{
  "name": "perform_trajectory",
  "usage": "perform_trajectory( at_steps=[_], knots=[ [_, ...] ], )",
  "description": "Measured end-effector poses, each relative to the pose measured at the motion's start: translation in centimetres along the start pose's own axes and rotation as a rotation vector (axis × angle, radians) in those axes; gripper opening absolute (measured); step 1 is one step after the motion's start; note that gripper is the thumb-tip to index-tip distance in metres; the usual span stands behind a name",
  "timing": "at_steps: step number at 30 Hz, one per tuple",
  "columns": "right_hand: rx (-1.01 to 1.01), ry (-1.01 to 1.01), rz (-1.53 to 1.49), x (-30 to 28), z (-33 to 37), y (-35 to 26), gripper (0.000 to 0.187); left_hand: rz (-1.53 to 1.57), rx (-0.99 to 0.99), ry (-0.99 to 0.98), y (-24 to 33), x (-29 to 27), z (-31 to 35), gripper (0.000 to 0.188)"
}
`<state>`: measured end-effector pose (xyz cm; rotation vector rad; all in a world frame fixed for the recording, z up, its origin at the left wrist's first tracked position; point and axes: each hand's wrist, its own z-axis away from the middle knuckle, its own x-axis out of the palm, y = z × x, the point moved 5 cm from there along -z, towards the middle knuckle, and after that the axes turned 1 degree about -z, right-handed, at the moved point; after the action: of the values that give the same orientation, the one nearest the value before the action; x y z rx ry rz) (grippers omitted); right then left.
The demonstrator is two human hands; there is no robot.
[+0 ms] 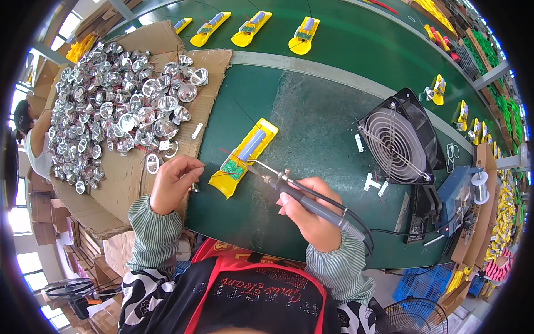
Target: The person solders electronic components onto flashlight housings using a soldering iron and places the assembled units onto a conveyor belt by hand.
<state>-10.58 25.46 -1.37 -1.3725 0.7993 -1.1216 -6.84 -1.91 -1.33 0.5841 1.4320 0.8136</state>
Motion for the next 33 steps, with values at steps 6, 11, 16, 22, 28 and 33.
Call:
perform_trajectory(
  at_steps=[6,11,16,22,28,33],
  knots=[
    [-0.079,-0.059,0.084,1.1,-0.5,-0.2,0.018,-0.082,0.067,-0.006,2.1,1.9,-0.9,0.008],
    [-0.112,-0.07,0.116,1.9,-1.0,0.5,0.016,-0.22,0.268,0.049,2.0,2.9,-1.0,0.009],
    [-0.082,-0.097,0.112,2.0,-1.3,0.8,0.014,-0.193,0.17,-0.015,1.8,3.3,-1.0,0.008],
    [-0.048,-0.11,0.13,2.2,-1.4,1.4,0.013,-0.178,0.173,-0.044,1.8,3.4,-1.2,0.009],
    [-0.04,-0.116,0.137,2.0,-1.5,1.4,0.014,-0.187,0.171,-0.041,1.8,3.4,-1.3,0.009],
    [-0.084,-0.066,0.071,1.5,-1.1,0.8,0.015,-0.181,0.182,-0.037,1.7,3.4,-1.2,0.01]
  ],
)
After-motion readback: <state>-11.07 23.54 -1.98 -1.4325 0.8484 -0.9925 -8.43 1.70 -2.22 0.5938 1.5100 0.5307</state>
